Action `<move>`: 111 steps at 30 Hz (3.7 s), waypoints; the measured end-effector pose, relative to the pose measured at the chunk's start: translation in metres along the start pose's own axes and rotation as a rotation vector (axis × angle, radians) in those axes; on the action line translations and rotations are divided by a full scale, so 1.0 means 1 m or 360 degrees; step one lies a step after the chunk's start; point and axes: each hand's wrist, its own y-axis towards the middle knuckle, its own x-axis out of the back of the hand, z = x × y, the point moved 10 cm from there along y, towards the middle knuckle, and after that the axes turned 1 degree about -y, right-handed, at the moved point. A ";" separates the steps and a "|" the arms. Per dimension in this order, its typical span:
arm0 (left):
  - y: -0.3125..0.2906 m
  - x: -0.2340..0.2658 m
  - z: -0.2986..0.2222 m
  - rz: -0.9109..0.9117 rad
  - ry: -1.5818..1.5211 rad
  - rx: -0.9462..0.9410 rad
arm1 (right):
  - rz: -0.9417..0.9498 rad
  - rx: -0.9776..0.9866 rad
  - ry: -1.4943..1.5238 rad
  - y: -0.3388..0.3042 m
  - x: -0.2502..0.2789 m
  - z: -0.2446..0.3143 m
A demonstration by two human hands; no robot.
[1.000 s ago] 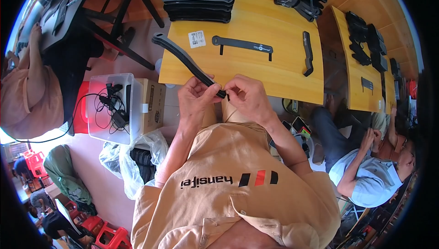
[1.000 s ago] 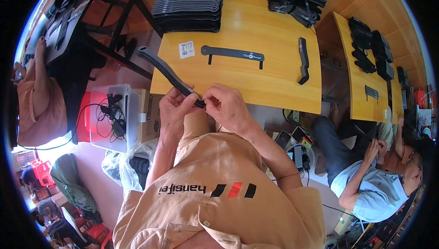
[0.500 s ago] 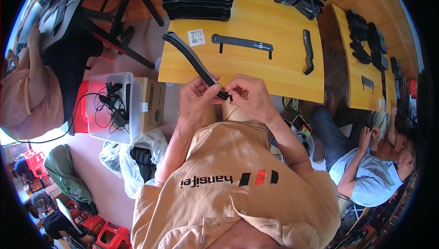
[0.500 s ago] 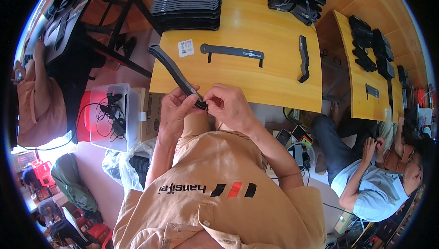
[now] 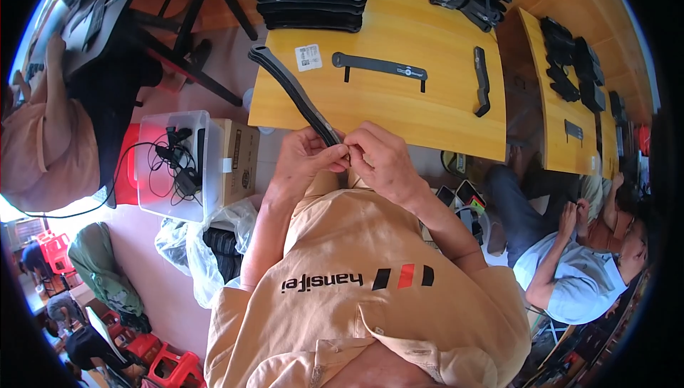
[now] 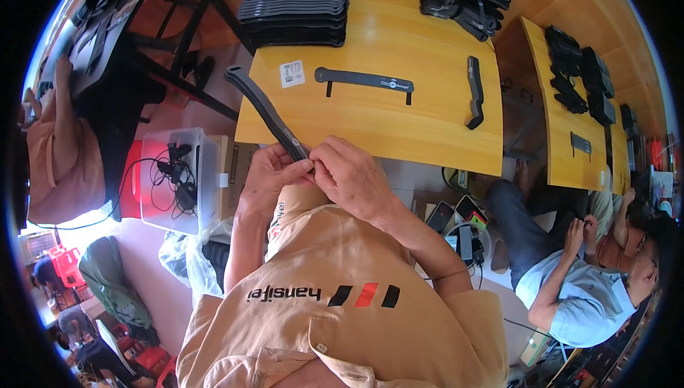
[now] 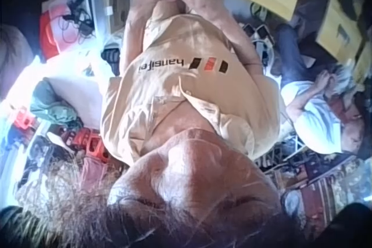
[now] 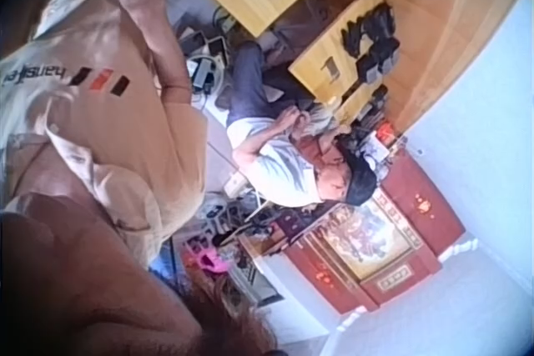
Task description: Manually attaching small clips and labels to black plastic or textile strips at a workbench.
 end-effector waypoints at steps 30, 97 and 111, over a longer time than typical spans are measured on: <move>-0.001 -0.006 0.009 0.0121 0.0064 0.0133 | -0.0013 0.0077 -0.0025 -0.007 -0.004 -0.002; -0.028 -0.042 0.037 0.0751 -0.0437 0.0660 | 0.0904 -0.0982 0.1741 -0.023 -0.042 -0.020; -0.021 -0.040 0.028 0.0617 -0.0387 0.0523 | 0.0787 -0.0950 0.1787 -0.021 -0.031 -0.027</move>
